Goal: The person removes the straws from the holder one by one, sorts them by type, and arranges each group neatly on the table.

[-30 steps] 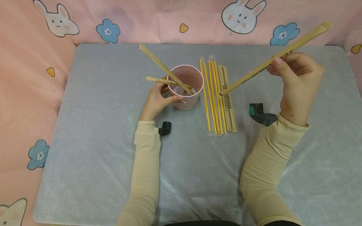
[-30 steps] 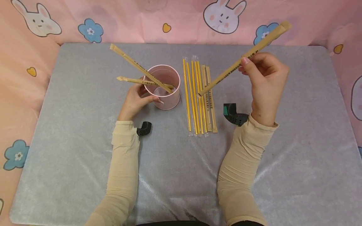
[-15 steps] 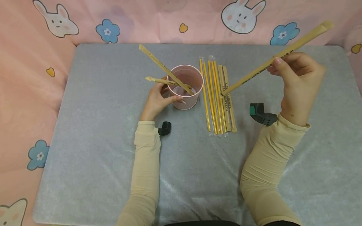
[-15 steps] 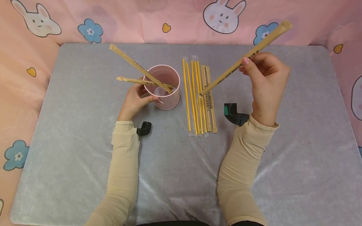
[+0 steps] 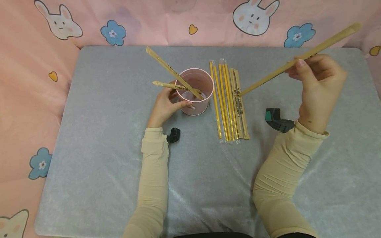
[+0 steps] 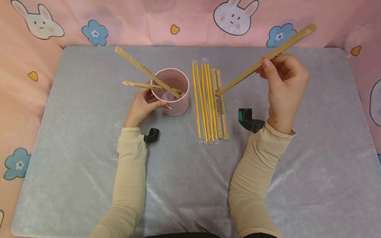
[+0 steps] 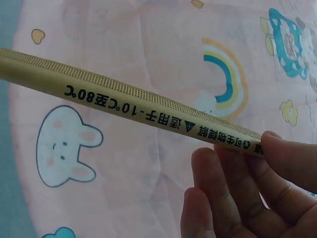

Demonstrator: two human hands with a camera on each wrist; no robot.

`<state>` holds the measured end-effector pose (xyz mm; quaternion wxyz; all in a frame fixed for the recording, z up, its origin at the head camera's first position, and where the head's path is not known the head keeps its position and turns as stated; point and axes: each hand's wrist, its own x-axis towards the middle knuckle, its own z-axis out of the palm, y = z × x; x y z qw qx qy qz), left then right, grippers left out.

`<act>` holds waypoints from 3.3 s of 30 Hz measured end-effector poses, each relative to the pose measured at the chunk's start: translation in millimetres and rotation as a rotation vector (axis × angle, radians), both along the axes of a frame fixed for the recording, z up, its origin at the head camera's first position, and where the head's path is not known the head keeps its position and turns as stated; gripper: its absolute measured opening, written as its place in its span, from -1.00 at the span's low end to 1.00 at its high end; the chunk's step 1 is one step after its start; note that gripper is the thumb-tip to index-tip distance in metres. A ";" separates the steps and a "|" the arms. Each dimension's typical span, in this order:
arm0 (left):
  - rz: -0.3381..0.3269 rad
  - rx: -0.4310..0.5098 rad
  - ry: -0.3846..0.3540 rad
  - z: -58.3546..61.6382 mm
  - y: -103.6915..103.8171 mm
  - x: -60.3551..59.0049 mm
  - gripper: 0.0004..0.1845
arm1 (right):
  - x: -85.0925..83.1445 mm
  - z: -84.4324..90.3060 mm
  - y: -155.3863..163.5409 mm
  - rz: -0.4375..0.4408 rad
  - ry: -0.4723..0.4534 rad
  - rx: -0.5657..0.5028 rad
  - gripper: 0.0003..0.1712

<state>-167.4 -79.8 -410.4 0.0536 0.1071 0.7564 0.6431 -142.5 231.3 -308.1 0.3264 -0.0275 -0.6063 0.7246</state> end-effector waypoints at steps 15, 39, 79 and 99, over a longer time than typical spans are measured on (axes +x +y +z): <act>0.007 -0.012 -0.001 -0.3 0.3 0.1 -0.20 | 2.1 1.7 1.8 -0.035 -0.077 0.029 -0.92; 0.003 -0.023 0.002 -0.6 0.1 0.1 -0.20 | 2.3 -5.1 2.1 0.162 -0.467 0.595 -0.88; -0.022 0.017 0.027 -2.4 -0.6 -1.2 -0.23 | -20.9 -39.2 5.3 0.342 -0.575 0.636 -0.87; -0.021 0.028 0.035 -2.3 0.1 -0.4 -0.26 | -30.3 -56.8 7.6 0.328 -0.675 0.651 -0.73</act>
